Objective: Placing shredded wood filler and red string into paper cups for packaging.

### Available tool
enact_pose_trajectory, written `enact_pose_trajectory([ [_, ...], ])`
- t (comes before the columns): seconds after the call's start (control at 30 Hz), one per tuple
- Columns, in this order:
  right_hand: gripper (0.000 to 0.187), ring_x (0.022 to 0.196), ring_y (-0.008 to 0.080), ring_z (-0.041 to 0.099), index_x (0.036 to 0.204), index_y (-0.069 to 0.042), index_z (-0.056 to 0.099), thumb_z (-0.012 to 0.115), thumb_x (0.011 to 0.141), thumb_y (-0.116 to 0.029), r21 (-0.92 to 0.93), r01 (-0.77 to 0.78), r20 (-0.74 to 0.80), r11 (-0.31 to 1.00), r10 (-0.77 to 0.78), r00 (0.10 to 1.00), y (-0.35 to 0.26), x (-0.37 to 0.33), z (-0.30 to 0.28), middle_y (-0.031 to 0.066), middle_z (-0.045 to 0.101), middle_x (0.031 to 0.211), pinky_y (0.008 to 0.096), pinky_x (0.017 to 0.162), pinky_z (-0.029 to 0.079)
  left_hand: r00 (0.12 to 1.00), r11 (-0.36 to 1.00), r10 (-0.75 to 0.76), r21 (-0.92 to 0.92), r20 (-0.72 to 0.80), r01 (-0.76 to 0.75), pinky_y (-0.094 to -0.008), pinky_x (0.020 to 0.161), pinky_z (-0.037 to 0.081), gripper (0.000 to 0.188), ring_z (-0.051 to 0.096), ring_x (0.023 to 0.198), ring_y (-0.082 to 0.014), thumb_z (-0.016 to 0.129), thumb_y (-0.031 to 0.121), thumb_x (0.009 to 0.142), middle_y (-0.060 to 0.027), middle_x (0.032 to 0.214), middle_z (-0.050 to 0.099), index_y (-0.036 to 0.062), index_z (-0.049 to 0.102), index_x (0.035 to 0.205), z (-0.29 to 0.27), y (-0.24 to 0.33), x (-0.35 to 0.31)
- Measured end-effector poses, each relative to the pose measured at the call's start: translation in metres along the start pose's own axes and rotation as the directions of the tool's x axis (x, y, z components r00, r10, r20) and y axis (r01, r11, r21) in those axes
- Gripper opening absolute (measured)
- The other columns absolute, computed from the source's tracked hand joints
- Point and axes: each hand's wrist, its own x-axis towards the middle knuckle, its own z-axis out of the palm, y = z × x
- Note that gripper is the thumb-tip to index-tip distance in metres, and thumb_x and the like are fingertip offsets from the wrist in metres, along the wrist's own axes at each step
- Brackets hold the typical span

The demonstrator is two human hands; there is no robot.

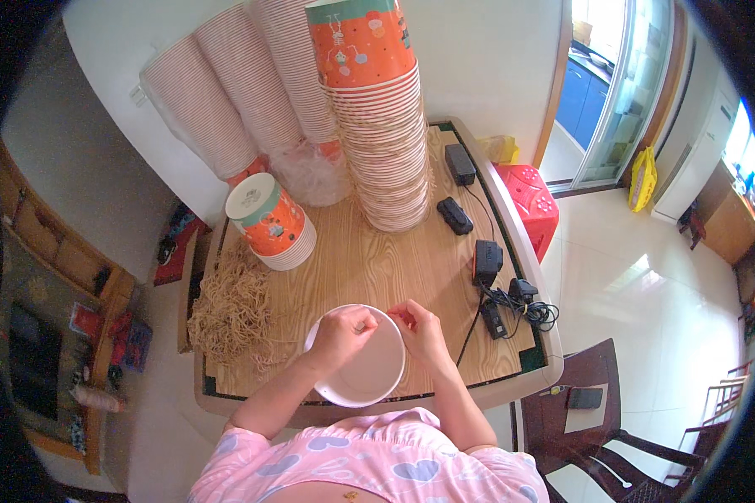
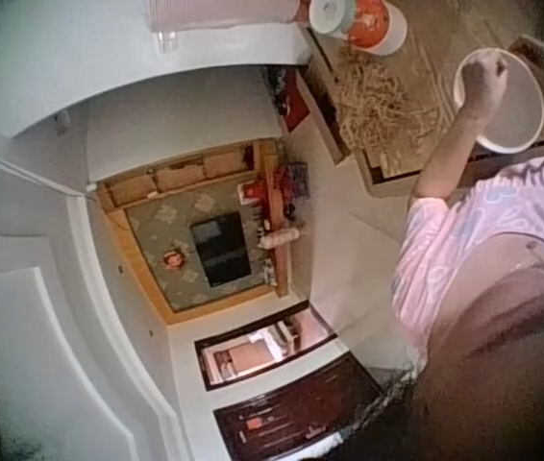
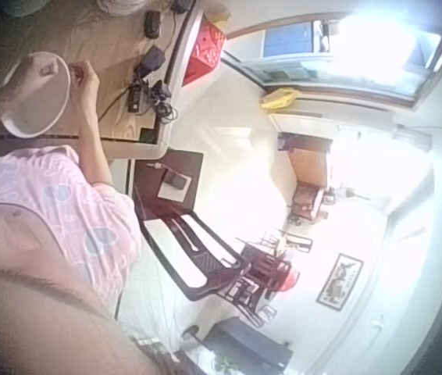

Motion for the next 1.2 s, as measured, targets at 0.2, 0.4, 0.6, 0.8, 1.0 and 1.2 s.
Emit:
enact_pose_trajectory([
  [0.2, 0.01, 0.067, 0.0072, 0.057, 0.092, -0.002, 0.065, 0.061, 0.086, -0.008, 0.026, -0.017, -0.008, 1.0, 0.018, 1.0, 0.004, 0.0, 0.001, 0.0039, 0.065, 0.074, 0.0235, 0.059, 0.044, 1.0, 1.0, -0.002, 0.029, -0.012, 0.003, -0.0379, 0.066, 0.049, 0.009, 0.062, 0.075, -0.0292, 0.066, 0.005, 0.071, -0.0108, 0.075, 0.062, 0.0031, 0.058, 0.073, 0.002, -0.002, 0.001],
  [0.4, 0.015, 0.075, 0.0076, 0.056, 0.095, 0.001, 0.065, 0.059, 0.089, -0.01, 0.253, -0.172, 0.146, 0.952, 0.139, 0.98, -0.005, 0.003, -0.003, 0.0029, 0.065, 0.082, 0.0213, 0.066, 0.046, 1.0, 0.999, 0.01, 0.043, -0.018, -0.009, -0.0389, 0.066, 0.049, 0.011, 0.062, 0.075, -0.0305, 0.067, 0.006, 0.071, -0.0115, 0.076, 0.062, 0.0028, 0.056, 0.072, 0.002, -0.004, 0.001],
  [0.6, 0.014, 0.076, 0.004, 0.052, 0.092, -0.003, 0.063, 0.057, 0.091, -0.016, 0.351, -0.199, 0.239, 0.915, 0.118, 0.964, 0.015, 0.01, -0.006, -0.0032, 0.059, 0.083, 0.0174, 0.064, 0.041, 1.0, 0.999, 0.007, 0.046, -0.006, -0.006, -0.04, 0.065, 0.048, 0.012, 0.062, 0.074, -0.0308, 0.067, 0.007, 0.072, -0.0121, 0.075, 0.061, 0.0025, 0.056, 0.072, 0.003, -0.001, 0.004],
  [0.8, 0.014, 0.075, 0.0035, 0.05, 0.092, -0.004, 0.06, 0.057, 0.092, -0.018, 0.279, -0.172, 0.254, 0.945, 0.101, 0.962, 0.007, 0.011, -0.005, -0.0042, 0.056, 0.081, 0.0173, 0.062, 0.04, 1.0, 0.998, 0.008, 0.059, -0.008, -0.008, -0.04, 0.065, 0.048, 0.012, 0.061, 0.074, -0.0311, 0.066, 0.009, 0.074, -0.0119, 0.076, 0.06, 0.0029, 0.056, 0.074, 0.006, -0.007, 0.003],
  [1.0, 0.014, 0.073, 0.0047, 0.055, 0.093, -0.002, 0.059, 0.056, 0.092, -0.016, 0.496, -0.311, 0.26, 0.811, 0.203, 0.944, -0.009, 0.01, -0.003, -0.0013, 0.059, 0.084, 0.0177, 0.062, 0.045, 1.0, 0.998, 0.011, 0.066, -0.013, -0.01, -0.0398, 0.065, 0.049, 0.011, 0.061, 0.074, -0.0308, 0.066, 0.009, 0.074, -0.0114, 0.076, 0.06, 0.0034, 0.057, 0.074, 0.006, -0.008, 0.002],
  [1.2, 0.014, 0.078, 0.0043, 0.053, 0.094, -0.003, 0.059, 0.056, 0.092, -0.016, 0.522, -0.391, 0.443, 0.758, 0.15, 0.884, 0.029, 0.019, -0.009, -0.0021, 0.058, 0.088, 0.018, 0.069, 0.043, 1.0, 0.998, 0.023, 0.067, -0.009, -0.022, -0.04, 0.064, 0.049, 0.011, 0.062, 0.073, -0.0306, 0.067, 0.008, 0.073, -0.0114, 0.076, 0.061, 0.0033, 0.057, 0.074, 0.007, -0.005, 0.004],
])
